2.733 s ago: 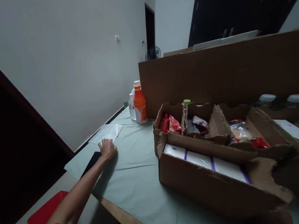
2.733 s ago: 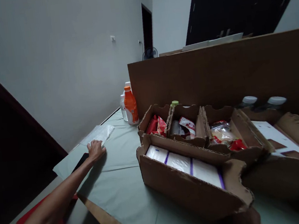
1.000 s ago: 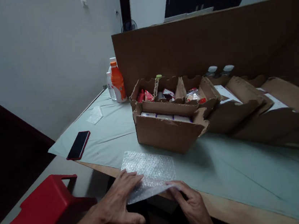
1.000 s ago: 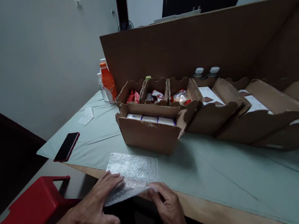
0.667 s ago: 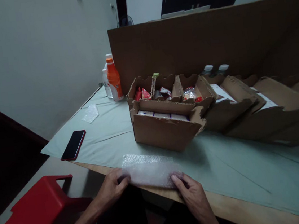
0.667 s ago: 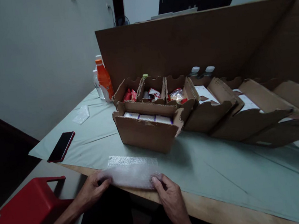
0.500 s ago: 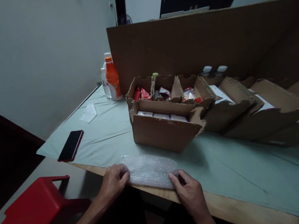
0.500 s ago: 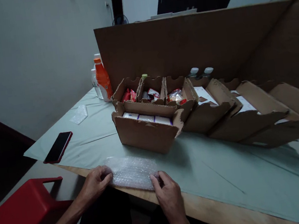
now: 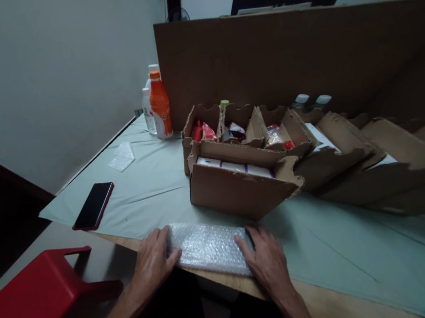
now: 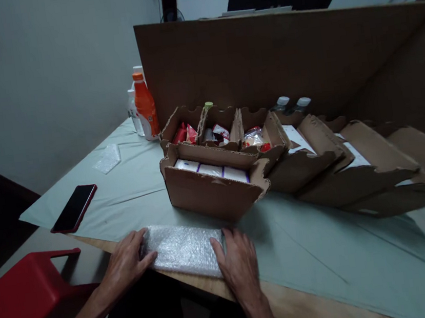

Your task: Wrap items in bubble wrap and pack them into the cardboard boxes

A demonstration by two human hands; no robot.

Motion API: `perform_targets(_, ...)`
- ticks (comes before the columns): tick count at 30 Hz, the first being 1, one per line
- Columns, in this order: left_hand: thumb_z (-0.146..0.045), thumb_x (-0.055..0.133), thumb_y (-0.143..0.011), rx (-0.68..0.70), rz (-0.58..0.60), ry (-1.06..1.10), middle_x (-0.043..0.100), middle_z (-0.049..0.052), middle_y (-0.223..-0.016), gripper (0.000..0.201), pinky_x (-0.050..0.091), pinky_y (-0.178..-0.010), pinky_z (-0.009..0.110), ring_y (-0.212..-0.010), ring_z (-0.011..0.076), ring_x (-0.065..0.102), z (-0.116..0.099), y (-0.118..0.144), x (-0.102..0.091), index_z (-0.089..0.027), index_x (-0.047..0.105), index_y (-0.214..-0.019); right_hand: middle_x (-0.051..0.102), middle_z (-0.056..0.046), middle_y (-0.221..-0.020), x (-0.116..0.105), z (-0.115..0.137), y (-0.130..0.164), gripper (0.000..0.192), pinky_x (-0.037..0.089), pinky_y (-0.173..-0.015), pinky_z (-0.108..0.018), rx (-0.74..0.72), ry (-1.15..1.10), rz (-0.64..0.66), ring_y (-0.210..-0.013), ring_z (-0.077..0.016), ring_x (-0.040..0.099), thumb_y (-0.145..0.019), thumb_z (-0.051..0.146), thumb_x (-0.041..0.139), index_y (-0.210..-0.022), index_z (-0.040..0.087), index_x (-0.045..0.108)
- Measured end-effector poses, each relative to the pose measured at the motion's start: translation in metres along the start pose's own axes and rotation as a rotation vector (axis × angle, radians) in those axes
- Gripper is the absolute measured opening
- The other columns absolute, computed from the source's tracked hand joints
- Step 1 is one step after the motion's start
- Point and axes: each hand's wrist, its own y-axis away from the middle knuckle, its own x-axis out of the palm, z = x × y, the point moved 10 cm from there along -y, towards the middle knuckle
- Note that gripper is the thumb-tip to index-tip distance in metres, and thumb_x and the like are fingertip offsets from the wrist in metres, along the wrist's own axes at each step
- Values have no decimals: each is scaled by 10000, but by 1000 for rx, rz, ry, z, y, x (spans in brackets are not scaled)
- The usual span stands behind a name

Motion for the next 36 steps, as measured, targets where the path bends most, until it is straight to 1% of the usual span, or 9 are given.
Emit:
perform_targets(5,-238,601,-863,-1,90,-27,625,66,-923,49,442,-821,364,-912,260,600,-6,-4,6,-196,590,-886,703,-116,-1032,14,16,-15,222,470,-834,-419,-55,-63,63,-956,-294,636,-910,326,549,-996,195,705)
perform_targets(11,-166,541,-822,-8,25,107,588,22,-807,70,415,-744,308,-802,212,575,-3,-7,9,-215,520,-776,711,-32,-819,4,10,-8,153,492,-719,-325,29,-325,84,-774,-219,665,-869,355,554,-802,241,630)
perform_targets(14,-155,496,-833,-26,35,251,595,-6,-770,74,410,-683,269,-718,177,572,5,-15,7,-217,535,-834,721,-25,-832,6,5,8,174,514,-686,-294,100,-496,172,-745,-201,681,-863,392,566,-910,237,629)
perform_targets(18,-136,479,-851,-27,11,267,658,-13,-805,297,426,-676,257,-695,164,600,9,-41,-9,-208,578,-1121,693,-15,-838,16,17,36,431,526,-656,-256,96,-690,282,-684,-160,661,-898,362,529,-1293,195,573)
perform_targets(21,-122,528,-828,64,-35,124,699,16,-858,430,457,-765,295,-800,195,644,-4,-68,-16,-197,566,-1250,695,-5,-868,24,36,50,583,522,-634,-226,62,-728,343,-631,-127,637,-915,315,517,-1482,195,452)
perform_targets(25,-93,571,-780,117,-80,48,703,81,-1050,546,452,-937,398,-1024,252,627,-13,-91,-15,-187,543,-1317,758,-27,-935,25,56,46,598,562,-716,-255,9,-622,325,-731,-162,707,-906,273,505,-1502,239,471)
perform_targets(29,-120,558,-807,224,-159,49,573,144,-1351,535,392,-1080,494,-1257,300,508,-14,-60,-23,-192,525,-1336,760,-63,-1165,23,67,35,430,564,-913,-331,-55,-615,338,-1033,-226,728,-918,274,490,-1301,259,685)
perform_targets(33,-110,572,-768,513,-120,161,502,131,-1450,596,367,-1140,533,-1376,331,420,-29,14,-24,-239,513,-1347,779,-56,-1095,26,67,31,358,570,-881,-334,-54,-664,400,-989,-228,737,-941,285,472,-1132,271,774)
perform_targets(36,-118,564,-777,466,-95,209,509,131,-1449,591,408,-1126,526,-1369,330,446,-17,38,-18,-250,513,-1351,783,-64,-1049,28,66,30,348,571,-834,-334,-47,-694,432,-939,-231,737,-940,293,474,-1095,264,785)
